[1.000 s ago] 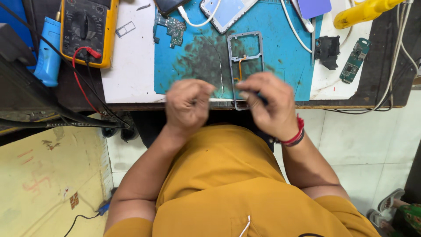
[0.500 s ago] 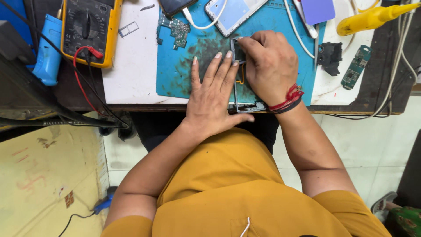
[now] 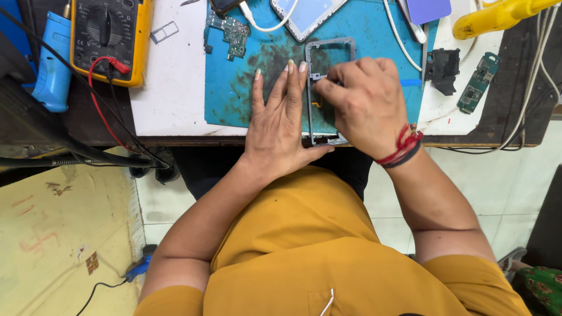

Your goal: The person pries open the back cover of a smartphone using a blue pry tool, then removes the mid-frame and works on the internal components with tweezers, manipulating the battery and flex cables on the workbench.

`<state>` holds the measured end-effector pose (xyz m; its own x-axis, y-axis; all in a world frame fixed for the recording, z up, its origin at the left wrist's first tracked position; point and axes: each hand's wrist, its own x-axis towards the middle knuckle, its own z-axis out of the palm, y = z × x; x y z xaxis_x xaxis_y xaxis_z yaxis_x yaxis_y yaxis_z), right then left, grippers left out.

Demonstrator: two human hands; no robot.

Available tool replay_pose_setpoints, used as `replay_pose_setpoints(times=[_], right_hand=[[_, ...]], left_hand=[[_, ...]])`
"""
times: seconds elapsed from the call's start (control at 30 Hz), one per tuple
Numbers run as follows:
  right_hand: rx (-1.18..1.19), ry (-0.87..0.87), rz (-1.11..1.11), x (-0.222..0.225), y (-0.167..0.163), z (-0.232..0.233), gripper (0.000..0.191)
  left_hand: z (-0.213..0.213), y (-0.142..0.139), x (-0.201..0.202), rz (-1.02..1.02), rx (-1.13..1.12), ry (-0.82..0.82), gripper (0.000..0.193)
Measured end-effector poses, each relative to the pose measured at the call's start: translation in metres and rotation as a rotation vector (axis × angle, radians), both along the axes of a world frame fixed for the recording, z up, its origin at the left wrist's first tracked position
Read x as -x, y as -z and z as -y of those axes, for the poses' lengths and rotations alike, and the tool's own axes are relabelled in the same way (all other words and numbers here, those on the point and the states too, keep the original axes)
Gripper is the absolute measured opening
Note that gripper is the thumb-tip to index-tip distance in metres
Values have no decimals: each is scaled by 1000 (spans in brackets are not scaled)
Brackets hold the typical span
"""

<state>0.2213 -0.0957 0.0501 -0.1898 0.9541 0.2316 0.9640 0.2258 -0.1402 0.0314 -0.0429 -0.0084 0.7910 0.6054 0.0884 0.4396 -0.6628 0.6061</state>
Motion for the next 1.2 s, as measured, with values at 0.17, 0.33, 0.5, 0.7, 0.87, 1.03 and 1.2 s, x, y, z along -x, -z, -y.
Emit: replay_pose_setpoints(times=[0.17, 0.33, 0.5, 0.7, 0.87, 1.03, 1.2], right_hand=[[89, -45, -20, 7, -10, 16, 31], [165, -96, -79, 10, -18, 27, 30], [265, -128, -189, 7, -20, 33, 31], [73, 132, -490, 1, -13, 48, 28], [-107, 347, -669, 12, 3, 58, 17], [-99, 302, -558, 20, 10, 50, 20], [-87, 248, -442, 27, 13, 32, 23]], left_hand=[[-1, 1, -2, -10, -32, -11, 147], [-2, -1, -2, 2, -12, -10, 145], [-3, 1, 1, 75, -6, 3, 140], [-13, 5, 8, 97, -76, 109, 119], [-27, -2, 20, 157, -73, 26, 101], [-30, -9, 17, 189, -12, 71, 106], [-40, -10, 9, 170, -21, 137, 115]])
